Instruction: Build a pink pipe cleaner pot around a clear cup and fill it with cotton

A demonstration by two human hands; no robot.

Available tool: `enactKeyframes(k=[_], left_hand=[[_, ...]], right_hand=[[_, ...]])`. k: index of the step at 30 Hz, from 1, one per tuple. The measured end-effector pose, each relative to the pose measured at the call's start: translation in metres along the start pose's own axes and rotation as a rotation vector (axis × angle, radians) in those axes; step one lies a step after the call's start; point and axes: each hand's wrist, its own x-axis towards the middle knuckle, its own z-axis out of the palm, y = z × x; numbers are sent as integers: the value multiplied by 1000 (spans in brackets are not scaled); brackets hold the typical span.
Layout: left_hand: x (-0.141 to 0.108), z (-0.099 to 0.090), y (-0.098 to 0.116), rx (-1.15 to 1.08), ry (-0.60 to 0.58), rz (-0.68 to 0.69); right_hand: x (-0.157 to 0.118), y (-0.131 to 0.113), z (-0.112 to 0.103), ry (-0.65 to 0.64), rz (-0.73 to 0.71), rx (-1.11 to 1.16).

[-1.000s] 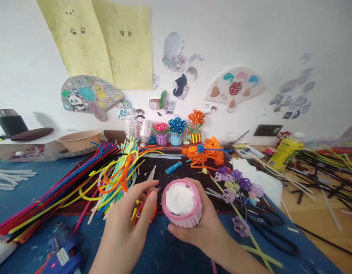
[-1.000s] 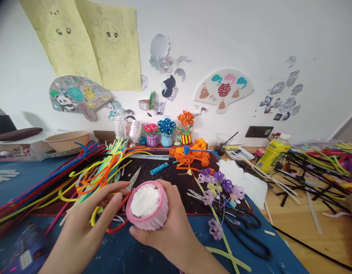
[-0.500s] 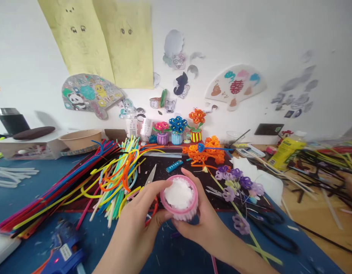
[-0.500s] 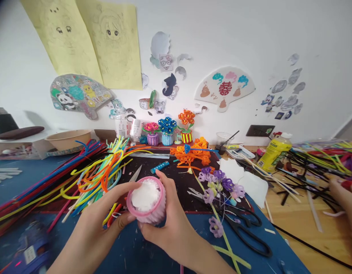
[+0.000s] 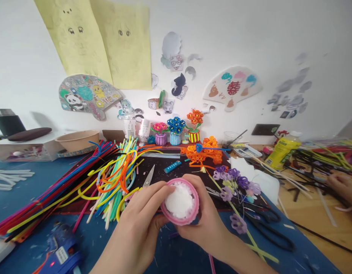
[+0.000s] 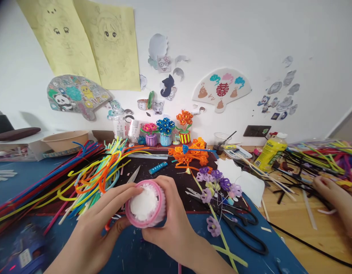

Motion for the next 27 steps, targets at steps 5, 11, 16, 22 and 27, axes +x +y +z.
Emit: enactKeyframes(k=[5, 11, 16, 22, 27], left_hand=[[3, -3, 3, 45, 5, 31], [5, -4, 5, 146, -17, 87], [0, -3, 4, 187, -22, 130], [-1, 0, 2, 199, -5, 173], [-1, -1, 1, 200, 4, 186]], right_hand=[[-1, 2, 1, -9, -2, -15], [0, 4, 0, 3, -15, -45], [0, 4, 1, 4, -19, -50], [-1, 2, 2, 28, -2, -27], [-3, 4, 3, 29, 0, -19]])
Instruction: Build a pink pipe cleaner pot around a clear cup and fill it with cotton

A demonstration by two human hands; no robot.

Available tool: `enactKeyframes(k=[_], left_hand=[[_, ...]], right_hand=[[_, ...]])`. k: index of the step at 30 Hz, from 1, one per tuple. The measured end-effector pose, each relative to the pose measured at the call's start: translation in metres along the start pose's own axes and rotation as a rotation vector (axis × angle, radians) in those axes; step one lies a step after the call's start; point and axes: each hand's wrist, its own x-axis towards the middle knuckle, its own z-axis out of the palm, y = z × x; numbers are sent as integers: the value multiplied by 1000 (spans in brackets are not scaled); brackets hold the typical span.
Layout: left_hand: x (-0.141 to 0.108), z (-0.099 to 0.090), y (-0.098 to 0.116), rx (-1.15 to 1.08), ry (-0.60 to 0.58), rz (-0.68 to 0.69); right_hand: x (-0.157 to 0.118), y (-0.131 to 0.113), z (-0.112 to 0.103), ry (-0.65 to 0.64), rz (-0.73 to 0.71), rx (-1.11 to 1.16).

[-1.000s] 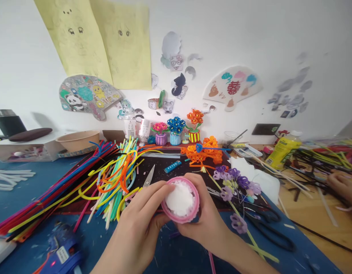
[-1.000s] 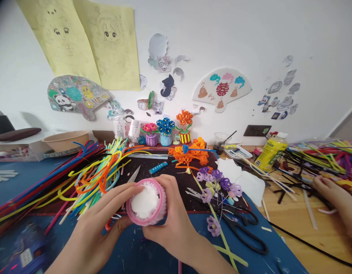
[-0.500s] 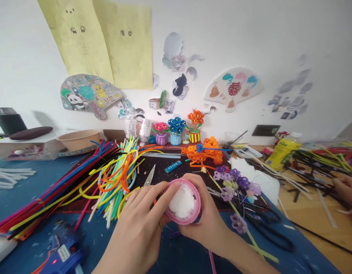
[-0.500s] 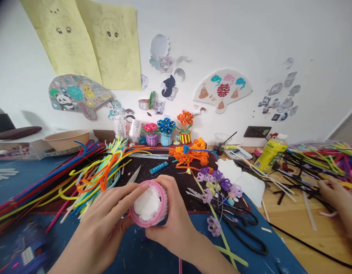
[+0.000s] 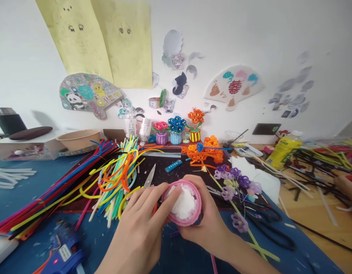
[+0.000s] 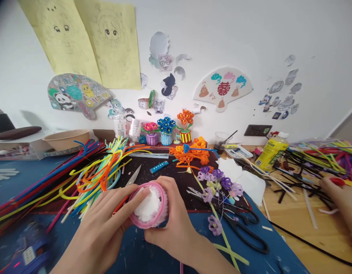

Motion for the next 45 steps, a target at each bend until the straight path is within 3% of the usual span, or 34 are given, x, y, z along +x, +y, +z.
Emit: enactKeyframes(k=[26, 39, 45], left_hand=[[-2, 1, 4, 11, -30, -65], [3, -2, 4, 73, -40, 0], [2, -1, 6, 50, -34, -49]], right_hand=[[4, -6, -5, -10, -46, -36], [6, -10, -5, -17, -33, 7], [8, -12, -7, -37, -12, 28]])
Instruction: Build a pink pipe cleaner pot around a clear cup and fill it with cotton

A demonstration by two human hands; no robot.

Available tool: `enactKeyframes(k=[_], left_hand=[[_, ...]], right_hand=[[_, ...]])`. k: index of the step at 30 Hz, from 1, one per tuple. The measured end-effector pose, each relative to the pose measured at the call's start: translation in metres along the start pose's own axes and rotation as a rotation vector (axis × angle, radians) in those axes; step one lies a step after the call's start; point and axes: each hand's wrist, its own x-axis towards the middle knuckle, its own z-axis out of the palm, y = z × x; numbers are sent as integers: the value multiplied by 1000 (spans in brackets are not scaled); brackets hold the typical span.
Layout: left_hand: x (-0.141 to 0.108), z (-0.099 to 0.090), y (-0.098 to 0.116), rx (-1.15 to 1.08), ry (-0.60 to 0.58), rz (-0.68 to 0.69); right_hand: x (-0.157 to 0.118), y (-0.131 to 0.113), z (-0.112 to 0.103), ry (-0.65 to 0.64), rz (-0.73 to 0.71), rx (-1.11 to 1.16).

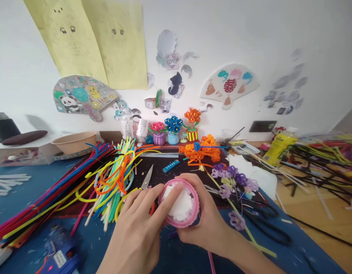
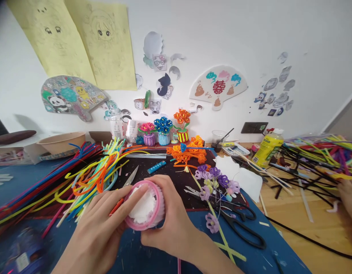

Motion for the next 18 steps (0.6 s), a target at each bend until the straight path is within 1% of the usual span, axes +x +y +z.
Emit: enactKeyframes(k=[7, 14, 18], left_hand=[[-2, 3, 0, 9, -20, 35], [-2, 3, -1, -101, -5, -36], [-1, 2, 4, -68, -13, -33]], right_hand=[[0, -1, -1, 9, -31, -31], [-1, -1, 0, -11, 12, 25], [-1, -2, -1, -16, 22, 32]])
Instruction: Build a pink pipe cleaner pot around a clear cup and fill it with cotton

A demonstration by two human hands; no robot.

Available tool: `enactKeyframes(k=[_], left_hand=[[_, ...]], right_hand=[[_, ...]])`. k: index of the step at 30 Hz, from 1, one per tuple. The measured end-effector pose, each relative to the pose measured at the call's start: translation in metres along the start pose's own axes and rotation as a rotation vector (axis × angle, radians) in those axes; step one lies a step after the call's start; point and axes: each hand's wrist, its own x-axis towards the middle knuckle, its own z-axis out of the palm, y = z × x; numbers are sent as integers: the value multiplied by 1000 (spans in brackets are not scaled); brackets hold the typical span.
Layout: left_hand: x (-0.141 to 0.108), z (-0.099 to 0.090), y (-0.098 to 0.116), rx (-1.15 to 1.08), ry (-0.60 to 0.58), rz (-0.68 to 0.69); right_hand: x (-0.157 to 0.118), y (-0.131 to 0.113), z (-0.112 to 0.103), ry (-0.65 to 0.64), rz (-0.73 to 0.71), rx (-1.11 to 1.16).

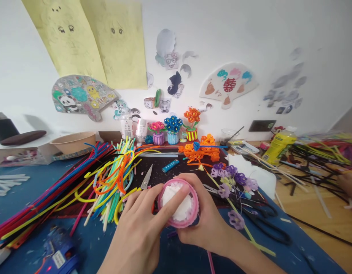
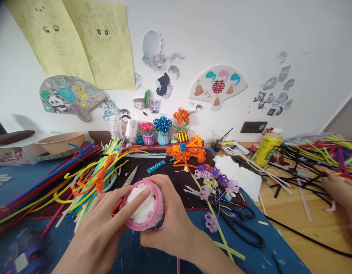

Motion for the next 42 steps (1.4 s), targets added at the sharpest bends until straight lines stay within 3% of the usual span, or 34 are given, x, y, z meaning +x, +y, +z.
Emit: enactKeyframes(k=[12, 17, 22, 30, 35, 42], left_hand=[[-2, 4, -4, -31, 2, 31], [-3, 5, -6, -110, 13, -103], [-1, 5, -6, -141, 26, -102], [-5, 8, -11, -235, 26, -309], [-5, 9, -12, -252, 14, -209], [-1, 6, -11, -109, -25, -92]], right_hand=[[-2, 3, 3, 13, 0, 29], [-4, 11, 6, 39, 31, 59], [-5, 14, 7, -11, 108, 95], [-8, 28, 13, 94, 106, 77], [-12, 22, 12, -29, 185, 120], [-8, 18, 9, 2, 126, -75]])
